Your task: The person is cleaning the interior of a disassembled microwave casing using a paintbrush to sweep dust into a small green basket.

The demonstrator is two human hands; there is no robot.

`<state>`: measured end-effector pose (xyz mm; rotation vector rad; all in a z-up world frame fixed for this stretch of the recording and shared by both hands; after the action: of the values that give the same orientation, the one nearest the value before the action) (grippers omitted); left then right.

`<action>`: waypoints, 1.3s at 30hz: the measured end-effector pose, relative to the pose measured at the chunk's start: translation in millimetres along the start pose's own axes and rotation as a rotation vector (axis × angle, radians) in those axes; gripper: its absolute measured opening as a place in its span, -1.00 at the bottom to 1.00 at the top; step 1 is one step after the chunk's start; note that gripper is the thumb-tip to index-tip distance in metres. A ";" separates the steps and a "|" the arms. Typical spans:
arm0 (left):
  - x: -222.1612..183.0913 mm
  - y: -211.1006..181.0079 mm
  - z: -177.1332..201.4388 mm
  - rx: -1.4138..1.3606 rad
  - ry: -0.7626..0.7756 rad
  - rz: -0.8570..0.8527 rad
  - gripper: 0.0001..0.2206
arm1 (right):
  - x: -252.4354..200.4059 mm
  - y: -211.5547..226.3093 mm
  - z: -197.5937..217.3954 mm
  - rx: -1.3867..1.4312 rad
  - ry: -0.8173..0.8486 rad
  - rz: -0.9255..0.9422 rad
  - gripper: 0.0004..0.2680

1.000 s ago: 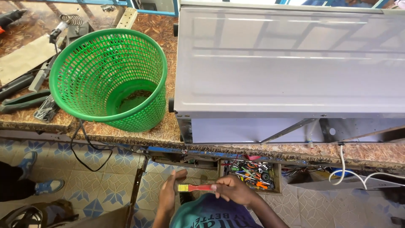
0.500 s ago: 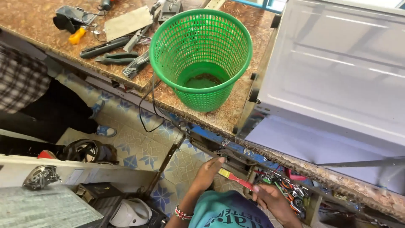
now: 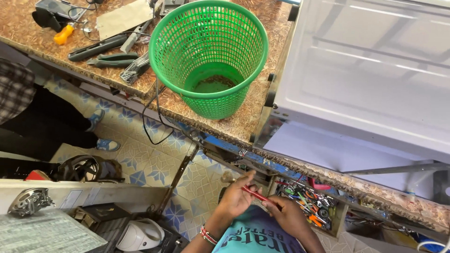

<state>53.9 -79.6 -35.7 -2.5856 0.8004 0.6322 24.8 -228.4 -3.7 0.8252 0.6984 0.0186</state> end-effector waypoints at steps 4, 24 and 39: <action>-18.5 -44.1 -30.2 0.250 0.098 -0.298 -0.82 | -19.6 -17.6 27.4 0.109 -0.116 -0.028 -0.79; -14.9 -93.2 -134.1 1.375 0.095 -1.023 -0.56 | -38.0 -101.3 178.4 -0.581 -0.968 0.077 -0.72; 0.1 -101.0 -113.3 1.340 0.086 -0.875 -0.45 | -39.3 -64.7 182.8 0.439 -1.012 0.442 -0.34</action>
<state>149.4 -53.1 79.4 -1.4160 -0.0452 -0.2623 83.8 -406.0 60.4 1.2422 -0.4602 -0.1510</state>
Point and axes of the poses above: each hand's wrist, its own x-axis towards the middle knuckle, its own z-axis out of the back of the hand, y = z × x, the point moved 8 cm from there along x, towards the middle knuckle, and after that the axes turned 8 degrees about y, right-handed, at the moved point
